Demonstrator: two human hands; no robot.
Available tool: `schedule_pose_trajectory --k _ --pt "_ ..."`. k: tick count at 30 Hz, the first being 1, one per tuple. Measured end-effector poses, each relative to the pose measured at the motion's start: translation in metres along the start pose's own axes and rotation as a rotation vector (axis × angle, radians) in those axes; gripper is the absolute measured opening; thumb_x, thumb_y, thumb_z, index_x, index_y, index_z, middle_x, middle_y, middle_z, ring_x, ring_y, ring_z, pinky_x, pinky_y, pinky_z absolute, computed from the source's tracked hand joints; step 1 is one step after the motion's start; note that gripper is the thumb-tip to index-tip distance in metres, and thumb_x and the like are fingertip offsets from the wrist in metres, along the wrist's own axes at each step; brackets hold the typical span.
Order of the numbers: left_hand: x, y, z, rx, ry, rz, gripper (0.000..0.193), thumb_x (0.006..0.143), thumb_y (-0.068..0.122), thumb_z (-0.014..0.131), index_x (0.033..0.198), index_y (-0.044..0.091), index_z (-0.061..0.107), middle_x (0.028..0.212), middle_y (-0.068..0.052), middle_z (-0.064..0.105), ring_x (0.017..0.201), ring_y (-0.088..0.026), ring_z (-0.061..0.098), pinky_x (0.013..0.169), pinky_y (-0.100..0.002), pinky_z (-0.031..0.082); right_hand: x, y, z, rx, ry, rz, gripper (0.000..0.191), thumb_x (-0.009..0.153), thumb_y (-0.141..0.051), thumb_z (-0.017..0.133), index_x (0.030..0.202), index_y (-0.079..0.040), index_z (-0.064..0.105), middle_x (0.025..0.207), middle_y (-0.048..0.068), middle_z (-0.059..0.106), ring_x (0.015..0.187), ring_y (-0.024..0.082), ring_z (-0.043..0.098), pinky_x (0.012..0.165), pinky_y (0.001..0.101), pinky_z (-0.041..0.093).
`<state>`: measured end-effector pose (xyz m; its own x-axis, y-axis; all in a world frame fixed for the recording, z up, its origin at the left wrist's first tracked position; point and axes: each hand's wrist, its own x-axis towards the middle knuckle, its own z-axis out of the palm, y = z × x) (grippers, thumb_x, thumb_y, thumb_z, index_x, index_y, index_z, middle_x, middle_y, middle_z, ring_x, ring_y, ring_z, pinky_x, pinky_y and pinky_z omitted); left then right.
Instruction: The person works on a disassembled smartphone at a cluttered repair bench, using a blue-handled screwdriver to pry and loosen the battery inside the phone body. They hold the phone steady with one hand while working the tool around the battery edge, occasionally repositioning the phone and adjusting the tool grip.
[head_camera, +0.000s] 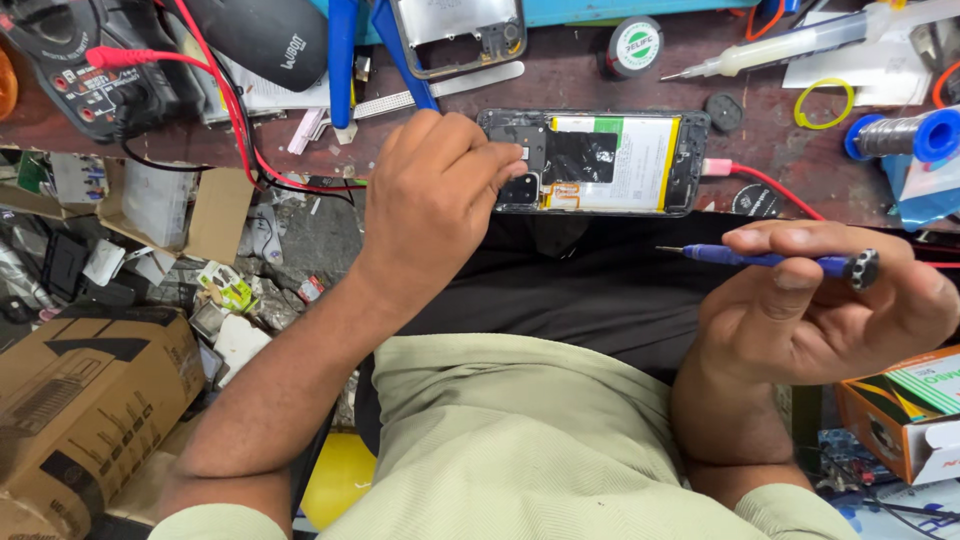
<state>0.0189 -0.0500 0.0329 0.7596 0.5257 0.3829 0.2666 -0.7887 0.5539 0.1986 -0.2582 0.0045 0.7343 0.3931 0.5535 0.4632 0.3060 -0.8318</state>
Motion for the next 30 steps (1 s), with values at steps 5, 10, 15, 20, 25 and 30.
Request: schedule_pose_trajectory --k 5,10,15,20,25,30 --pt "-0.002 -0.004 0.002 -0.031 0.013 -0.082 0.010 0.098 0.011 0.080 0.104 0.007 0.073 0.097 -0.004 0.058 0.094 -0.025 0.058 0.083 -0.040 0.047 -0.003 -0.001 0.002 -0.003 0.018 0.029 0.050 0.115 -0.017 0.071 0.151 -0.017 0.037 0.101 0.016 0.062 0.067 0.025 0.063 0.062 0.0304 0.061" --pt "-0.003 -0.008 0.002 -0.104 -0.007 -0.143 0.010 0.100 0.011 0.079 0.105 0.007 0.071 0.099 -0.005 0.056 0.096 -0.025 0.059 0.084 -0.040 0.048 -0.004 0.002 0.006 -0.019 -0.004 0.023 0.048 0.113 -0.018 0.071 0.149 -0.015 0.039 0.101 0.017 0.064 0.067 0.026 0.066 0.062 0.0313 0.061" --pt "-0.003 -0.012 0.002 -0.110 0.015 -0.101 0.014 0.097 0.017 0.082 0.101 0.007 0.072 0.097 -0.005 0.058 0.095 -0.025 0.059 0.084 -0.040 0.048 -0.004 0.001 0.009 0.000 -0.035 0.038 0.046 0.114 -0.017 0.070 0.147 -0.015 0.038 0.102 0.016 0.063 0.066 0.025 0.065 0.061 0.0323 0.063" --pt "-0.007 -0.010 -0.001 -0.457 -0.015 -0.277 0.012 0.099 0.016 0.081 0.104 0.006 0.075 0.098 -0.003 0.063 0.086 -0.016 0.060 0.075 -0.029 0.048 0.000 -0.013 0.023 -0.047 -0.088 0.440 0.041 0.111 -0.007 0.068 0.144 -0.003 0.044 0.087 0.012 0.057 0.058 0.017 0.051 0.052 0.0255 0.050" --pt "-0.014 -0.006 -0.001 -1.055 -0.080 -0.458 0.014 0.105 0.014 0.075 0.110 0.002 0.074 0.101 -0.002 0.063 0.092 -0.008 0.059 0.082 -0.022 0.049 0.016 -0.027 0.058 -0.344 -0.605 0.177 0.030 0.101 -0.005 0.085 0.122 -0.005 0.063 0.078 0.005 0.065 0.062 0.008 0.060 0.055 0.0241 0.047" --pt "-0.021 -0.004 -0.001 -1.116 -0.116 -0.476 0.014 0.106 0.013 0.073 0.111 0.000 0.075 0.101 -0.004 0.068 0.094 -0.009 0.062 0.085 -0.022 0.050 0.035 -0.036 0.087 -0.447 -0.659 -0.125 0.022 0.089 -0.002 0.088 0.103 -0.003 0.070 0.076 0.008 0.064 0.061 0.019 0.060 0.053 0.0299 0.045"
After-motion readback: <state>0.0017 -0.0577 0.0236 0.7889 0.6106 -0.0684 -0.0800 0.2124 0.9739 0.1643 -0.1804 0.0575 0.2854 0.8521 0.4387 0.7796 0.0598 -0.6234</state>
